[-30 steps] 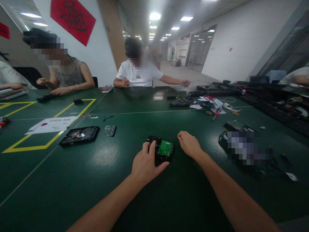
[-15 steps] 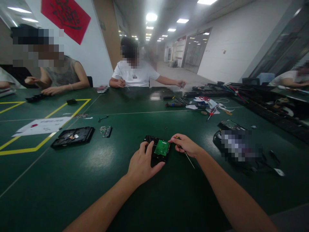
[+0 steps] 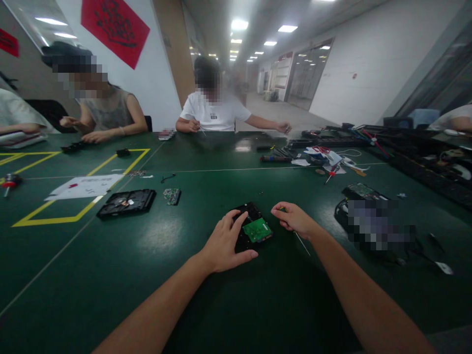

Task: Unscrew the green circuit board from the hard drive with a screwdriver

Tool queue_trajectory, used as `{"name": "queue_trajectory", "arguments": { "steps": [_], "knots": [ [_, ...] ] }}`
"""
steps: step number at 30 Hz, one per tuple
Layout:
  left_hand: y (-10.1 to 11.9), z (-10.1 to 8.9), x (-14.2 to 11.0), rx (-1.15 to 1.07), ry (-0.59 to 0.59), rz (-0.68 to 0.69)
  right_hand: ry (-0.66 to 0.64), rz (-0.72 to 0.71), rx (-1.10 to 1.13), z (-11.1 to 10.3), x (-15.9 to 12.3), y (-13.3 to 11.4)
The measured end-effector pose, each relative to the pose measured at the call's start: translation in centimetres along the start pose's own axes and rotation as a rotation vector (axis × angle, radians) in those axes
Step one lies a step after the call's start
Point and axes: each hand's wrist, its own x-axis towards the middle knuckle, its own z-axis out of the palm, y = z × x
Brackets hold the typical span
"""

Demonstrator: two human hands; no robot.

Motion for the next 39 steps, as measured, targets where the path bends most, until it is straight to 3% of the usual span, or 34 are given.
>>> {"name": "queue_trajectory", "arguments": {
  "steps": [5,8,13,22,39],
  "knots": [
    [0.8,0.4,0.0,0.084,0.016,-0.023,0.146,-0.429,-0.538,1.4,-0.6,-1.3],
    [1.2,0.4,0.0,0.124,0.034,-0.025,0.114,-0.510,-0.696,3.2,-0.9,-2.0],
    [1.5,0.1,0.2,0.147,0.035,0.014,0.070,-0.505,-0.777,5.0,-1.1,-2.1],
    [1.4,-0.1,0.5,0.099,0.015,0.149,0.053,-0.527,-0.812,5.2,-1.0,-2.0],
    [1.5,-0.3,0.6,0.112,-0.022,0.156,0.097,-0.523,-0.840,5.6,-0.9,-1.7]
  ]
}}
